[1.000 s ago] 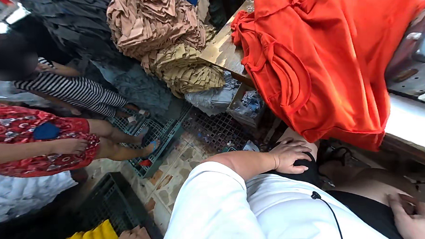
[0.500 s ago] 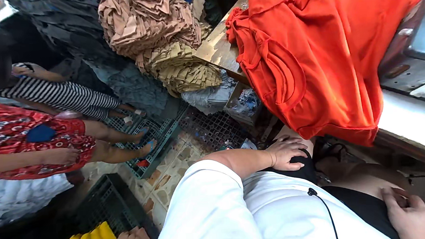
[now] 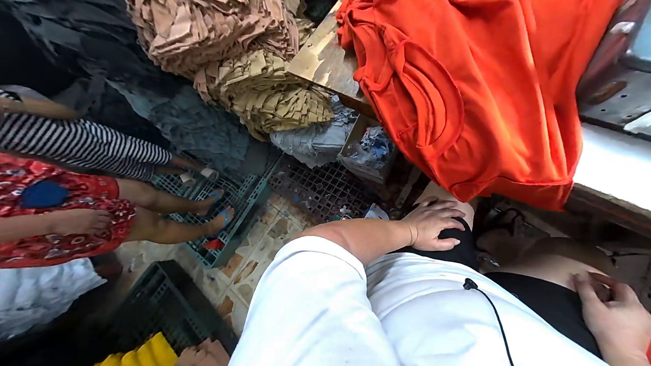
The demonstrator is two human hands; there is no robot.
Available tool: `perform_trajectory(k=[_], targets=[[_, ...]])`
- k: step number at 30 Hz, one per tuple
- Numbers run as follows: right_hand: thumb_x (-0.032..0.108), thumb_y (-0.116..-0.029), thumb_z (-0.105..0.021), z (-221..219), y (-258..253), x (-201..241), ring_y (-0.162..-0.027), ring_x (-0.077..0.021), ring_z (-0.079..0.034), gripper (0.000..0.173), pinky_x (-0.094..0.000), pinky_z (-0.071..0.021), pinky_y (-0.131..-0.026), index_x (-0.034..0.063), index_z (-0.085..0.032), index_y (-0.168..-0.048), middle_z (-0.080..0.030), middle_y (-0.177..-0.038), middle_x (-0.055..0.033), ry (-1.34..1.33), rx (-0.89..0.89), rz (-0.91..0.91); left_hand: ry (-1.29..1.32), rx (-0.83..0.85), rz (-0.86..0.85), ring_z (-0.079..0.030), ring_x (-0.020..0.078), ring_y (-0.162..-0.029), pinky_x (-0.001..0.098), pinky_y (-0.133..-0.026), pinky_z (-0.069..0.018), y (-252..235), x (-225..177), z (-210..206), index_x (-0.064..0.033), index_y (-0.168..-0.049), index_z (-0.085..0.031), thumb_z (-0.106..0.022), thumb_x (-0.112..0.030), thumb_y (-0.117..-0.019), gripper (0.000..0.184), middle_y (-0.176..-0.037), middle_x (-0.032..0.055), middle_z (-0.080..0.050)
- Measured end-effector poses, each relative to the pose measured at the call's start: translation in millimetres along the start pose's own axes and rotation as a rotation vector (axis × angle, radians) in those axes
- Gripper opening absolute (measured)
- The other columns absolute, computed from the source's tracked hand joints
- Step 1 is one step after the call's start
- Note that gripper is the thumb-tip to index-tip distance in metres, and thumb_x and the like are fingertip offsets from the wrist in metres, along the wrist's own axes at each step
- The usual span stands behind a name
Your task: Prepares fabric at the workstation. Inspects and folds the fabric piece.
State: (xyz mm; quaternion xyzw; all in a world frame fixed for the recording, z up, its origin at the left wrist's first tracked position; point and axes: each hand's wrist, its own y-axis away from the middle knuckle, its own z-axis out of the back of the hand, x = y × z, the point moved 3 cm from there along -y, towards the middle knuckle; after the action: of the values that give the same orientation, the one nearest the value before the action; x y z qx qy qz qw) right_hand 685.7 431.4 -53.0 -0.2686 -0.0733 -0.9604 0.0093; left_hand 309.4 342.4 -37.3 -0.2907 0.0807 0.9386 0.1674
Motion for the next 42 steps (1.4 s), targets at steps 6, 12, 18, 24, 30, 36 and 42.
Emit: perform_trajectory(k=[6,12,18,24,30,36,42], targets=[[0.039,-0.0989,-0.065,-0.9,-0.9,-0.6,-0.108,-0.0419,-0.066,0.05,-0.0621,-0.0484,-0.097,-0.0017,-0.065,-0.128,-0.068,-0.115,-0.0291,-0.011,-0.001,0.003,0.004,-0.006,-0.002,-0.032,0.0235,-0.153,0.0545,-0.125,-0.0162,-0.1,0.7,-0.1,-0.025,-0.13,-0.069,-0.056,-0.048,-0.0974,0.042,-0.153,-0.0007,-0.053],[0.04,-0.0985,-0.066,-1.5,-0.6,-0.5,-0.109,-0.0422,-0.066,0.051,-0.062,-0.0478,-0.097,-0.0006,-0.065,-0.129,-0.068,-0.117,-0.029,-0.009,-0.001,-0.014,0.017,0.012,0.005,-0.031,0.0236,-0.153,0.0547,-0.125,-0.0152,0.0,-0.7,1.9,-0.0237,-0.131,-0.069,-0.055,-0.047,-0.098,0.043,-0.154,0.0,-0.052],[0.04,-0.099,-0.065,-1.8,-0.8,-1.1,-0.109,-0.0417,-0.066,0.051,-0.0617,-0.0481,-0.098,-0.0013,-0.065,-0.128,-0.069,-0.115,-0.0285,0.001,0.001,-0.006,0.009,-0.005,0.002,-0.032,0.0236,-0.152,0.0548,-0.125,-0.0154,0.4,0.9,-0.5,-0.0242,-0.131,-0.069,-0.056,-0.048,-0.0972,0.043,-0.154,0.0,-0.052],[0.037,-0.0981,-0.066,-1.8,-1.2,-2.2,-0.11,-0.0433,-0.066,0.05,-0.0629,-0.048,-0.098,-0.002,-0.064,-0.13,-0.068,-0.117,-0.0295,-0.008,0.001,-0.005,0.011,-0.006,0.001,-0.032,0.0233,-0.153,0.0551,-0.126,-0.0149,0.6,0.3,1.3,-0.0232,-0.13,-0.07,-0.056,-0.047,-0.0972,0.043,-0.154,0.0003,-0.053],[0.038,-0.0988,-0.065,-1.1,-2.8,-3.8,-0.109,-0.0415,-0.066,0.051,-0.061,-0.0481,-0.098,-0.0021,-0.065,-0.13,-0.068,-0.118,-0.0291,-0.003,0.016,0.0,0.008,0.007,0.007,-0.032,0.023,-0.153,0.0553,-0.126,-0.0141,-0.4,-0.8,2.3,-0.0231,-0.131,-0.069,-0.057,-0.047,-0.0972,0.043,-0.154,-0.0003,-0.052],[0.04,-0.0985,-0.065,-2.0,-3.6,-5.0,-0.107,-0.0401,-0.067,0.052,-0.0599,-0.049,-0.097,-0.0014,-0.064,-0.13,-0.069,-0.116,-0.028,-0.005,0.018,-0.01,0.006,0.014,0.013,-0.032,0.0227,-0.153,0.0551,-0.126,-0.0136,-0.4,-0.9,3.1,-0.0244,-0.131,-0.069,-0.056,-0.048,-0.0972,0.043,-0.154,-0.0008,-0.052],[0.039,-0.099,-0.065,2.9,-2.0,-1.4,-0.109,-0.0396,-0.066,0.053,-0.0587,-0.0488,-0.099,-0.0037,-0.063,-0.131,-0.068,-0.117,-0.0295,-0.034,0.04,-0.032,0.01,0.019,0.038,-0.031,0.0212,-0.153,0.0549,-0.126,-0.0159,-2.0,-3.1,-4.8,-0.0257,-0.133,-0.068,-0.056,-0.048,-0.0978,0.043,-0.156,-0.0025,-0.05]])
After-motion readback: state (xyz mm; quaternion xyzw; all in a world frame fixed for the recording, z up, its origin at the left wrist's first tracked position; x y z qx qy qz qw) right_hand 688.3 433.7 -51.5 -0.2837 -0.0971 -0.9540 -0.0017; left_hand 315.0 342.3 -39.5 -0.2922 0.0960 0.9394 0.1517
